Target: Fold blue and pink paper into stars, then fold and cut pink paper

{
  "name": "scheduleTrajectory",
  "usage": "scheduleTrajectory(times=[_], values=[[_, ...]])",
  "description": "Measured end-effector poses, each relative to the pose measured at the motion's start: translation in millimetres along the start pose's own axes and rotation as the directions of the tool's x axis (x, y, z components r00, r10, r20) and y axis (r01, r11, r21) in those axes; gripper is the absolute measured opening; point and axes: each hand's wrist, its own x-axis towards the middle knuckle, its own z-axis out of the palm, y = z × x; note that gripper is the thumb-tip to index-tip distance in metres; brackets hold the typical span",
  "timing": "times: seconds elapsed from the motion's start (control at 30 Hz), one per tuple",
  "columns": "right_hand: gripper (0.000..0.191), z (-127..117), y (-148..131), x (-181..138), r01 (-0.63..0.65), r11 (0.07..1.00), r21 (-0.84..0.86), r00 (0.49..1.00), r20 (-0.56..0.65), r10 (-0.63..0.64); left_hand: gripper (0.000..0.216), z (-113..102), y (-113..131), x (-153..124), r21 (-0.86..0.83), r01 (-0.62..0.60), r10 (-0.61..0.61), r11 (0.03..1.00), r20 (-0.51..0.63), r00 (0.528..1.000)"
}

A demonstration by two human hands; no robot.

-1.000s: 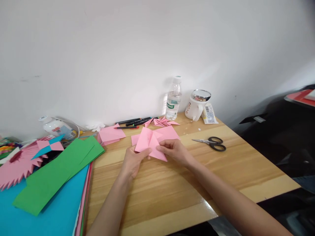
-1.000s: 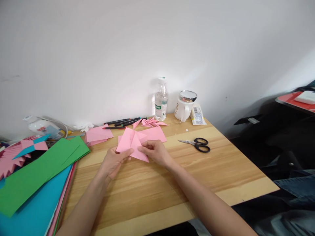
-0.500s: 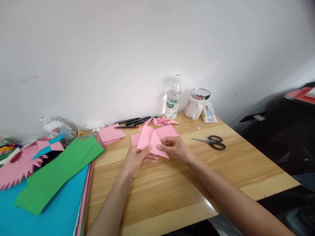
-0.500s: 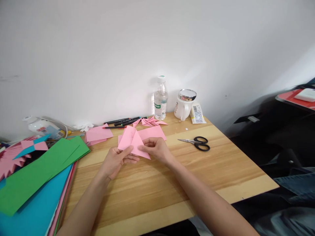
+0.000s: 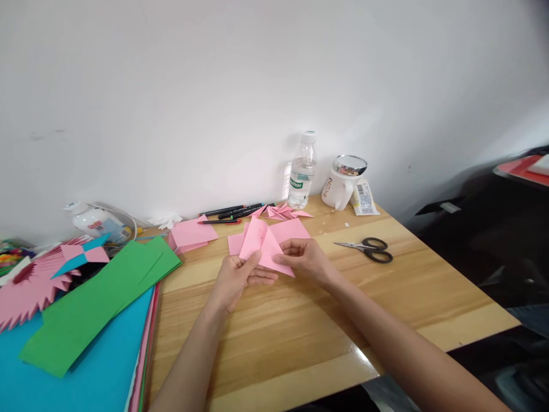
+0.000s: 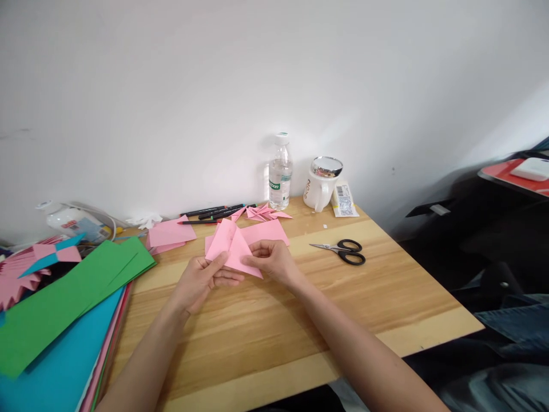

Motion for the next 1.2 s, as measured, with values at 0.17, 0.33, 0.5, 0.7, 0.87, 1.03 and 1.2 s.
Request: scheduleTrajectory(times=[0.17, 0.33, 0.5, 0.7, 0.87, 1.03, 1.2], values=[[0.035, 1.2, -3.1, -0.7, 0.003, 1.000, 0.002, 1.000, -0.019, -0.003, 0.045, -3.1, -0.7, 1.1, -0.012, 0.005, -0.005, 1.000, -0.006, 1.000], [0.034, 0.2, -2.5, -0.9, 0.017, 1.000, 0.003, 1.000, -0.020, -0.017, 0.053, -2.6, -2.8, 2.1, 0.010, 0.023, -0.023, 1.000, -0.006, 1.000], [0.036, 1.1, -2.4, -0.9, 0.006, 1.000, 0.002, 1.000, -0.009, -0.006, 0.055, -2.1, -2.9, 2.0, -0.012, 0.007, -0.007, 1.000, -0.012, 1.000], [0.039, 0.4, -3.1, -1.4, 0.022, 1.000, -0.006, 1.000, -0.019, -0.022, 0.055, 0.2, -1.7, 0.9, -0.020, 0.012, -0.013, 1.000, -0.028, 1.000], [0.040, -1.2, -3.0, -0.4, 0.010, 1.000, -0.008, 1.000, -0.021, -0.010, 0.052, 2.8, -3.0, 4.4, -0.066, 0.009, -0.011, 0.998, -0.028, 1.000], [0.042, -1.2, -13.6, -1.0, -0.015, 1.000, 0.002, 1.000, -0.004, 0.015, 0.042, 7.8, 0.2, 3.7, -0.060, -0.010, 0.008, 0.998, -0.024, 1.000], [0.038, -8.2, -28.3, -0.7, -0.015, 0.999, -0.052, 0.997, 0.072, 0.019, 0.041, 18.8, 0.3, -1.0, -0.109, -0.049, 0.036, 0.993, -0.116, 0.993]])
